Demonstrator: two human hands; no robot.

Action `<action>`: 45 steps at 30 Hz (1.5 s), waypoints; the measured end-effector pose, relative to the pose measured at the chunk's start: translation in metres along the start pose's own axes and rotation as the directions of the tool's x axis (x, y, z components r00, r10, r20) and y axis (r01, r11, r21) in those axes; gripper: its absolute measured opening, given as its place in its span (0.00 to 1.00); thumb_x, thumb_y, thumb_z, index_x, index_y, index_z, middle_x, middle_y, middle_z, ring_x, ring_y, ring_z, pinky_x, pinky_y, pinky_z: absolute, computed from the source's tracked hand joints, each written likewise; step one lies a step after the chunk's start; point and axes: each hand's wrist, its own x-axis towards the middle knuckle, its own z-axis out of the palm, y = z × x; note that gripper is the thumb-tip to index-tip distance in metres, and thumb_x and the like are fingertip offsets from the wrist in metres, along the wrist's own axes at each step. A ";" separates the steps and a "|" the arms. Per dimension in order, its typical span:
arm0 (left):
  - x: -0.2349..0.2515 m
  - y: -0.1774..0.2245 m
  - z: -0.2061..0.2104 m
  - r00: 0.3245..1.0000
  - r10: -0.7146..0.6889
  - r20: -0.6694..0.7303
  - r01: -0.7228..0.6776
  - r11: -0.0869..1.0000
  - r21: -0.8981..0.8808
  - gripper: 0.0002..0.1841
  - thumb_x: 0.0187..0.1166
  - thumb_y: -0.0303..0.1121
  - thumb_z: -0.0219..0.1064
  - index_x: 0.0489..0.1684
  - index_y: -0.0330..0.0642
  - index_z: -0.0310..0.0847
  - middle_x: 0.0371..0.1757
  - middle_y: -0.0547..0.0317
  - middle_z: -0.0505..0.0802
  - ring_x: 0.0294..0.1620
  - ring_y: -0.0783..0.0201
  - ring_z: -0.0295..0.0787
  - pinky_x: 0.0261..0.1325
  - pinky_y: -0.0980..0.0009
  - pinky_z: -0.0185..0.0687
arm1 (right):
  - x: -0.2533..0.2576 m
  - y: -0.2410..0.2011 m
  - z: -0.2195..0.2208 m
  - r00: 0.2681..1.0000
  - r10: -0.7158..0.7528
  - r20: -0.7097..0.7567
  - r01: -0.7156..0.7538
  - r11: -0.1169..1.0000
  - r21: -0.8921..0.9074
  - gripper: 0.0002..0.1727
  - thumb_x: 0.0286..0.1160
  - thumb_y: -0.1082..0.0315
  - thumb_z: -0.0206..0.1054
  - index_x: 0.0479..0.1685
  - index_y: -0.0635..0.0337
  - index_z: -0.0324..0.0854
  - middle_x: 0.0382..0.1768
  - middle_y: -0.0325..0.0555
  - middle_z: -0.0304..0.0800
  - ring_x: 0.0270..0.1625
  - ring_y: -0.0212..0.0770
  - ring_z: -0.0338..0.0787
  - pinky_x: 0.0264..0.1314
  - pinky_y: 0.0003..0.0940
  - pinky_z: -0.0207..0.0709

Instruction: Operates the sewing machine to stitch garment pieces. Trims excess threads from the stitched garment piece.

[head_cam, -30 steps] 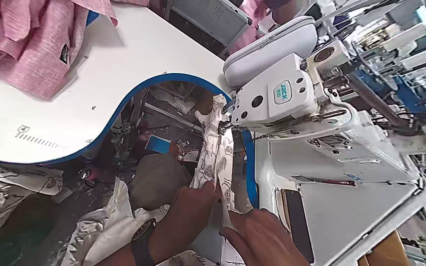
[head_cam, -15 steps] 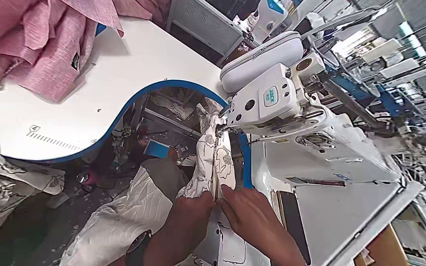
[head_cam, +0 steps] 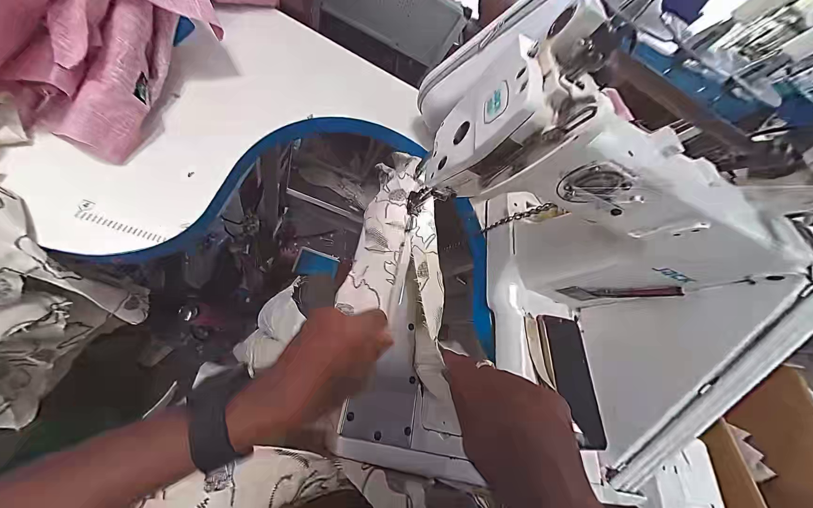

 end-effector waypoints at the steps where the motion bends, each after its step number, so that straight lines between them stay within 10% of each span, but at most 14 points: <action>1: -0.008 0.020 0.022 0.997 -0.038 -0.065 0.041 0.998 0.043 0.12 0.79 0.35 0.63 0.38 0.34 0.86 0.14 0.55 0.82 0.13 0.56 0.82 0.18 0.59 0.78 | 0.002 -0.017 -0.002 0.999 0.035 -0.024 -0.037 0.995 -0.095 0.11 0.68 0.72 0.62 0.31 0.62 0.92 0.11 0.45 0.81 0.12 0.46 0.82 0.10 0.38 0.68; 5: -0.005 0.039 0.049 0.969 -0.228 -0.093 0.225 0.973 -0.039 0.23 0.74 0.32 0.65 0.67 0.29 0.83 0.14 0.54 0.85 0.12 0.53 0.83 0.20 0.54 0.80 | 0.008 -0.028 0.003 0.986 0.161 0.039 -0.149 0.968 -0.203 0.10 0.66 0.75 0.65 0.38 0.63 0.93 0.13 0.46 0.83 0.15 0.46 0.85 0.14 0.37 0.71; 12: 0.032 0.004 0.033 0.967 -0.255 0.015 0.251 0.938 -0.239 0.27 0.75 0.33 0.64 0.75 0.33 0.80 0.16 0.55 0.85 0.13 0.57 0.78 0.21 0.57 0.77 | 0.039 -0.022 0.005 0.978 0.130 0.164 -0.100 0.978 -0.182 0.09 0.68 0.77 0.67 0.39 0.66 0.94 0.15 0.47 0.87 0.17 0.45 0.86 0.22 0.34 0.76; 25: 0.088 -0.025 0.041 0.952 -0.304 0.032 0.290 0.864 -0.411 0.20 0.82 0.32 0.58 0.69 0.36 0.81 0.29 0.57 0.88 0.24 0.66 0.79 0.32 0.68 0.77 | 0.078 0.012 0.047 0.995 0.094 0.017 -0.089 0.973 -0.213 0.12 0.68 0.76 0.62 0.35 0.62 0.93 0.12 0.43 0.80 0.13 0.43 0.81 0.15 0.33 0.68; 37: 0.037 -0.034 0.025 0.948 -0.312 0.058 0.308 0.860 -0.408 0.13 0.80 0.37 0.65 0.55 0.41 0.84 0.37 0.71 0.93 0.34 0.82 0.89 0.38 0.83 0.86 | 0.039 -0.020 0.047 0.976 0.216 -0.005 -0.214 0.969 0.125 0.09 0.68 0.71 0.62 0.27 0.60 0.87 0.13 0.42 0.78 0.13 0.41 0.80 0.12 0.32 0.67; 40: 0.035 -0.040 0.011 0.943 -0.329 0.049 0.323 0.869 -0.376 0.10 0.79 0.36 0.66 0.49 0.42 0.84 0.32 0.73 0.92 0.30 0.81 0.89 0.33 0.83 0.86 | 0.029 0.010 0.043 0.970 0.195 0.143 -0.241 0.824 0.512 0.07 0.68 0.70 0.67 0.32 0.63 0.90 0.25 0.48 0.88 0.27 0.47 0.90 0.25 0.43 0.80; 42: 0.032 -0.048 0.000 0.935 -0.351 0.046 0.345 0.878 -0.333 0.09 0.76 0.36 0.69 0.47 0.44 0.86 0.31 0.73 0.93 0.30 0.81 0.89 0.33 0.83 0.85 | 0.019 0.068 0.037 0.972 0.158 0.173 -0.233 0.604 0.762 0.10 0.78 0.66 0.64 0.40 0.62 0.88 0.35 0.41 0.90 0.40 0.33 0.89 0.44 0.33 0.84; 45: 0.033 -0.055 -0.008 0.927 -0.370 0.064 0.372 0.883 -0.287 0.05 0.77 0.34 0.70 0.43 0.45 0.85 0.28 0.73 0.91 0.27 0.82 0.88 0.32 0.83 0.84 | 0.011 0.125 0.020 0.939 0.316 0.136 -0.292 0.523 0.801 0.05 0.83 0.67 0.62 0.40 0.53 0.82 0.14 0.22 0.72 0.15 0.14 0.70 0.17 0.11 0.66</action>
